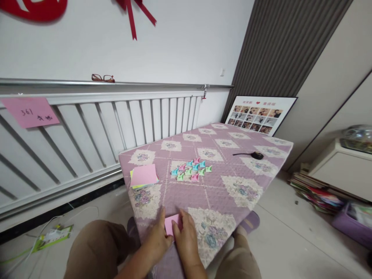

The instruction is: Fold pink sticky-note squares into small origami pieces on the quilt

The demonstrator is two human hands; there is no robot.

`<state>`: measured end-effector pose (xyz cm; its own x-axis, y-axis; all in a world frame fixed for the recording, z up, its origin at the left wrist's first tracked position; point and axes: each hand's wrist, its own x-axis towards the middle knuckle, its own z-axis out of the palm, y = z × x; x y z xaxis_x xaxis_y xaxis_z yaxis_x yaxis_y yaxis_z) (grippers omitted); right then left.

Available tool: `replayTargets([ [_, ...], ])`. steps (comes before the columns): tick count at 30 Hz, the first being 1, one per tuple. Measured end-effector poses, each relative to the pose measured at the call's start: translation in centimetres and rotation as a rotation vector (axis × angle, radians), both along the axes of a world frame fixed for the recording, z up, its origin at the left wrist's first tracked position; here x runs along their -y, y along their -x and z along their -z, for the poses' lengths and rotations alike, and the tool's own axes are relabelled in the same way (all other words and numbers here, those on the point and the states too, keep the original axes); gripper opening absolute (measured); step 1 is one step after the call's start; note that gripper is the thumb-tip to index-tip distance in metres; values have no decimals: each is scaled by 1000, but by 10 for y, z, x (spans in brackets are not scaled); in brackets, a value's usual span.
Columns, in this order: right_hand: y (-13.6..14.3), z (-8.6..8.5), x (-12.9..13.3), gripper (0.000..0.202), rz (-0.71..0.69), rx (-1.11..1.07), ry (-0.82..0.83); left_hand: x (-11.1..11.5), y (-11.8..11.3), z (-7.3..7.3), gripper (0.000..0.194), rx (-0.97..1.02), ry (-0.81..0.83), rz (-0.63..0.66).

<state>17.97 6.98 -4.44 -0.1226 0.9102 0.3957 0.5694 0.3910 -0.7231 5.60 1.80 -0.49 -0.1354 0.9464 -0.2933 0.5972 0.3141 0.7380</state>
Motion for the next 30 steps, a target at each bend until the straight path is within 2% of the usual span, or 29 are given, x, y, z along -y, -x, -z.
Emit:
replayTargets([
  [3,2,-1,0,43,-57,60,-3,6,4,-13,97,-221,41,20],
  [7,2,-6,3,44,-87,82,7,14,13,-21,94,-286,42,106],
  [10,0,-9,5,41,-73,71,14,18,21,-19,84,-288,14,120],
  [14,-3,-12,9,41,-69,84,1,18,28,-15,63,-330,-118,124],
  [18,-9,-13,16,44,-69,132,-38,15,28,-9,68,-335,-207,171],
  [30,-12,-13,20,38,-67,288,1,14,31,0,68,-337,-186,198],
])
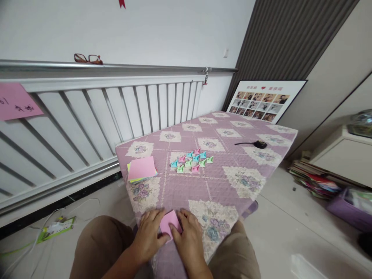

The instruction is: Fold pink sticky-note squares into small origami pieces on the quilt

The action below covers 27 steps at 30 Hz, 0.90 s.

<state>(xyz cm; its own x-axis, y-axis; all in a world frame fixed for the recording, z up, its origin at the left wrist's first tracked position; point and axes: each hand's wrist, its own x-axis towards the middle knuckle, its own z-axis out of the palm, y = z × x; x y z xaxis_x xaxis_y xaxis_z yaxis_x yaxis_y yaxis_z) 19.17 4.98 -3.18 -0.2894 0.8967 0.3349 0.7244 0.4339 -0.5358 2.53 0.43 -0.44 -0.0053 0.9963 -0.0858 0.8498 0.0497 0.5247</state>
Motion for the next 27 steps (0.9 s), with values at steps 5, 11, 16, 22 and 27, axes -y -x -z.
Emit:
replayTargets([
  [5,1,-3,0,32,-3,16,41,2,-1,1,69,-1,4,-5],
  [11,2,-6,1,26,-4,3,55,-8,6,-7,62,17,30,28],
  [16,4,-5,1,39,30,12,26,-20,14,-15,38,21,58,101],
  [22,4,-6,2,33,19,42,52,-22,15,-10,31,18,20,98],
  [27,5,-12,2,28,18,13,114,-22,14,-11,40,24,26,89],
])
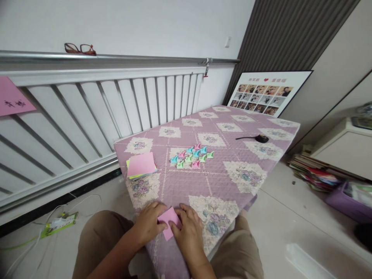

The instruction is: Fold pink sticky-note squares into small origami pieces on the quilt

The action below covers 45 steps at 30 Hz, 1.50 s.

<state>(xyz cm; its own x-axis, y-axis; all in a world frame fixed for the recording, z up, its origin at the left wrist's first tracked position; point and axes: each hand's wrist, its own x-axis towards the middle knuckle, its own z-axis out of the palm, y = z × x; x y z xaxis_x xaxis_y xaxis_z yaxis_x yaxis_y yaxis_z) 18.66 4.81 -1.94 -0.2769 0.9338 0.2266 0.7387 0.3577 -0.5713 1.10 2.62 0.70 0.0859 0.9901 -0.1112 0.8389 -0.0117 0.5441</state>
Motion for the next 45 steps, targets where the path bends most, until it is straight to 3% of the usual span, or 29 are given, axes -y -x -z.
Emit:
replayTargets([
  [8,0,2,-1,7,-1,-20,11,-2,0,-7,35,-16,8,38],
  [16,-2,5,-1,7,-15,-51,0,2,3,-4,18,-9,-20,28],
  [20,-3,4,-1,22,-14,-73,-33,1,3,-3,14,-6,-24,16],
  [24,-4,2,1,13,-36,-56,-43,2,2,4,11,-6,-46,16],
  [40,2,-3,11,9,-66,58,-205,-1,15,10,14,-18,-141,167],
  [45,-1,-1,13,9,-103,111,-189,0,17,12,17,-43,-167,199],
])
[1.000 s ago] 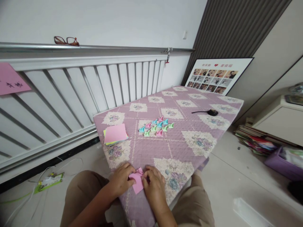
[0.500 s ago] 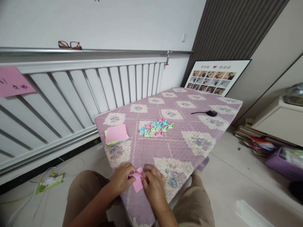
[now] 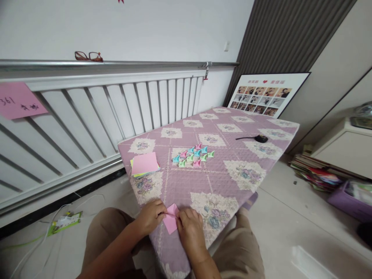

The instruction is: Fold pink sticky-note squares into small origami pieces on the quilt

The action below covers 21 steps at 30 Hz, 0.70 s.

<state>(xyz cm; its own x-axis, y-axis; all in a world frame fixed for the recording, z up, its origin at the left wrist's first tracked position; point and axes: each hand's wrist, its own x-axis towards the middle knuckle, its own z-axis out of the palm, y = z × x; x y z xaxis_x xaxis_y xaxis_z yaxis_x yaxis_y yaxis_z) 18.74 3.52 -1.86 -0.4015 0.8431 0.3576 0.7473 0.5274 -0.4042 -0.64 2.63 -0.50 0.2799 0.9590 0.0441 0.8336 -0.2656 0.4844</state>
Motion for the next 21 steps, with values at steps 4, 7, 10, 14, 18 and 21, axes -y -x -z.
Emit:
replayTargets([
  [4,-4,6,-2,6,-30,21,7,1,2,1,18,-30,-17,22],
  [7,-5,10,-4,8,-48,32,-17,1,3,2,20,-60,-19,41],
  [10,-7,11,-4,11,-81,50,-43,2,4,2,22,-93,-19,67],
  [14,-11,11,-4,11,-164,59,-90,3,6,3,24,-140,-36,96],
  [18,-15,11,-4,17,-219,66,-128,5,7,6,24,-185,-69,123],
  [21,-16,11,-3,21,-230,87,-124,7,7,7,24,-216,-92,134],
])
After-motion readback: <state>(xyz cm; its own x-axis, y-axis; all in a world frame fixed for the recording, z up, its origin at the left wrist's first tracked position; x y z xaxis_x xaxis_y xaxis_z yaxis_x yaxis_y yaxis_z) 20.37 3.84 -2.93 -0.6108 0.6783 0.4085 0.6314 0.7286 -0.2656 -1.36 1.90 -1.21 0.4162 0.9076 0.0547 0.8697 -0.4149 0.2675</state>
